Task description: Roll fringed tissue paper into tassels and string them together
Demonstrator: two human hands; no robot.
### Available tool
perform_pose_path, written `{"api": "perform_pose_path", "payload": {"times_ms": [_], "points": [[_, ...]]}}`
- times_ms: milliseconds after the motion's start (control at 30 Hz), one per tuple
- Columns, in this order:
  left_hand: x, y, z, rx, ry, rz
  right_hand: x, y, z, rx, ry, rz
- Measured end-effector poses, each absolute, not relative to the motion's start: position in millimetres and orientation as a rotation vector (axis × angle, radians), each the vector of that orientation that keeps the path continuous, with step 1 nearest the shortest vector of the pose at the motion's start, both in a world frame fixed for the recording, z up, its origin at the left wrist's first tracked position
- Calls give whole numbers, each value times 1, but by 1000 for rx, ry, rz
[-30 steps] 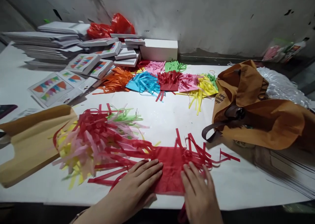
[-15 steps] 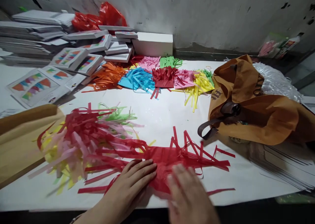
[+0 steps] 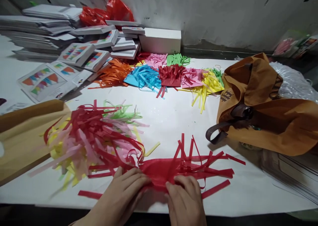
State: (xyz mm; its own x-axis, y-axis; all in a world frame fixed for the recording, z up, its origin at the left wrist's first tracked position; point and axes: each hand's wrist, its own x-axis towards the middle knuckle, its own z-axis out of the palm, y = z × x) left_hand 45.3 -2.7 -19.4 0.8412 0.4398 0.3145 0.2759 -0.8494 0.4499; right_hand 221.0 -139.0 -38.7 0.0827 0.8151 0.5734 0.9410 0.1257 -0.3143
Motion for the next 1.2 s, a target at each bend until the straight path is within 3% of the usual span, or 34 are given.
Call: {"api": "perform_pose_path", "payload": {"times_ms": [367,567,733,833,967,1067,1200], "points": [[74,20,-7,2794,1021,-26,218,-98,-50,-2068,-1546,-255],[77,23,-7,2788,1015,-104,226,-107,-40,-2080,-1506,-618],[76,26,-6,2755,994,-98,213,-113,-35,-1694,-1887,-387],[71,28,0,2727,994,-22,205,-111,-41,-1720,-1795,-380],[58,21,4,2831,725,354,203,-110,-39,-1723,-1773,-352],[51,12,-7,2806,410,403,200,-109,-36,-1692,-1785,-283],[43,8,-28,2659,435,494,198,-110,-41,-1703,-1762,-289]]}}
